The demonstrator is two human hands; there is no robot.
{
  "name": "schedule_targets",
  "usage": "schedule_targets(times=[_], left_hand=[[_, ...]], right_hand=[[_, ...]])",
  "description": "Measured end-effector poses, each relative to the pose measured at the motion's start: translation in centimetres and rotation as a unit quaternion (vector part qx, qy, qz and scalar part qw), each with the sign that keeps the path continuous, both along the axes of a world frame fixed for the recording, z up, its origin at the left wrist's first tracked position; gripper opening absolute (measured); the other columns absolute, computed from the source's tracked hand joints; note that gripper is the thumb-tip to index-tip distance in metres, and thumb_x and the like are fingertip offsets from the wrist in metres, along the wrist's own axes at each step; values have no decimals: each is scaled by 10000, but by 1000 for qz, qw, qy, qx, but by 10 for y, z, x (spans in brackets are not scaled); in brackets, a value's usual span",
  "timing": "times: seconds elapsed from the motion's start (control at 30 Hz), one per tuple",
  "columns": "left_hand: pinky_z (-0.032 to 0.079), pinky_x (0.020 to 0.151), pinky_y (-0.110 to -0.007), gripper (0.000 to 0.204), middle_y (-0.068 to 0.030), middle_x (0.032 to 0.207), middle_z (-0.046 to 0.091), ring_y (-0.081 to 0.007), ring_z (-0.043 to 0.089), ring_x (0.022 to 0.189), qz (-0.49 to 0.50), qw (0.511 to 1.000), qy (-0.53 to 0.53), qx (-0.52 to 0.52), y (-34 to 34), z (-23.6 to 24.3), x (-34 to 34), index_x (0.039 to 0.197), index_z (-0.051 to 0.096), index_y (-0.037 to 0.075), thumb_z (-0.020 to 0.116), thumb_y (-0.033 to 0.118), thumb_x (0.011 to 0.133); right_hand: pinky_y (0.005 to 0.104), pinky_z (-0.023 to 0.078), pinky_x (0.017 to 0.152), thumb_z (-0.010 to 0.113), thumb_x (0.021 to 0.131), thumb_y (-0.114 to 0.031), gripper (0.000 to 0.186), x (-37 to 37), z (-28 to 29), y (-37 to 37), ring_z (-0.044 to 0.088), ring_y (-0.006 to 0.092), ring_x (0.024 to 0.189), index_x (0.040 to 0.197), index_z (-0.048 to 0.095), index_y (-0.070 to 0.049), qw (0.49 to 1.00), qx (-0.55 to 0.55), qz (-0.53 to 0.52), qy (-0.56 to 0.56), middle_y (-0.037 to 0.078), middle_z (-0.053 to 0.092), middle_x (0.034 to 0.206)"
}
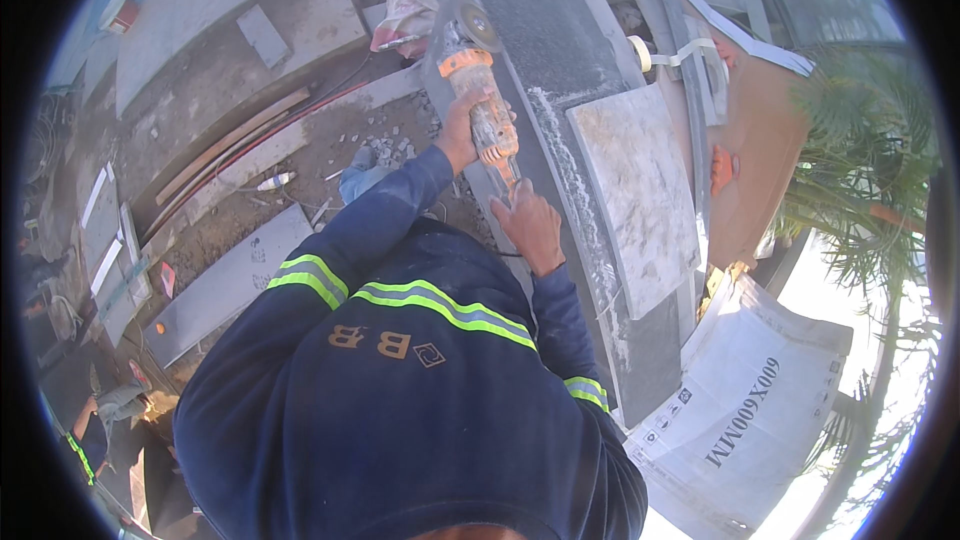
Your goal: The person uses an angle grinder to grind a vertical concrete or stone surface. The tool is held with both hands and moved along the edge of the material, producing dust as the surface is abraded.
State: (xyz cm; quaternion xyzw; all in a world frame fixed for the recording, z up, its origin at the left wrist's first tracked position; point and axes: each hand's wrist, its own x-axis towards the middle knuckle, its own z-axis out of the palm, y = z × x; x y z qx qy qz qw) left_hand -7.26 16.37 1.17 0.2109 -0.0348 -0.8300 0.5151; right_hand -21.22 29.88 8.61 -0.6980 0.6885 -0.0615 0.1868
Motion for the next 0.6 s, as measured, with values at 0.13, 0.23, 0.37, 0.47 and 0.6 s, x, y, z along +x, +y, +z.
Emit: schedule_targets(times=[0.13, 0.23, 0.37, 0.47, 0.6], left_hand=[[570, 779, -502, 445, -164, 957, 603, -325, 658, 884, 8, 1000, -7, 0, -6, 5, -2, 1168, 494, 26, 676, 252, 832], [568, 779, -504, 455, -167, 962, 596, -328, 654, 885, 13, 1000, -17, -18, -15, 1, -2, 1178, 484, 35, 681, 250, 828], [569, 770, -501, 457, -164, 961, 599, -329, 656, 887, 8, 1000, 3, -19, -27, -15, -2, 1176, 489, 44, 691, 259, 828], [574, 752, -497, 451, -162, 945, 606, -328, 662, 873, 10, 1000, 3, -16, -27, -17, -4, 1164, 498, 43, 696, 267, 827], [581, 737, -501, 437, -166, 922, 615, -330, 667, 852, 6, 1000, -20, -5, -22, -9, -3, 1149, 508, 32, 692, 262, 827]], right_hand=[[540, 500, 641, 685, 858, -405, 455, 0, 1, -10, 659, 450, 740, 953, 523, 10, 1000, 16, -6, 3, 264, 662, 757], [537, 502, 642, 691, 856, -401, 452, -2, -7, -16, 658, 451, 739, 950, 524, 9, 1000, -6, 2, -9, 257, 665, 756], [528, 507, 651, 692, 856, -405, 450, -1, -11, -23, 663, 445, 750, 941, 523, 3, 1000, -8, -1, -19, 244, 666, 752], [523, 511, 659, 690, 858, -412, 450, 0, -12, -23, 666, 441, 758, 938, 524, -1, 1000, -3, -5, -5, 239, 668, 752], [521, 512, 664, 686, 860, -417, 451, 0, -10, -19, 667, 442, 749, 941, 525, -4, 1000, -5, -10, -10, 239, 669, 747]])
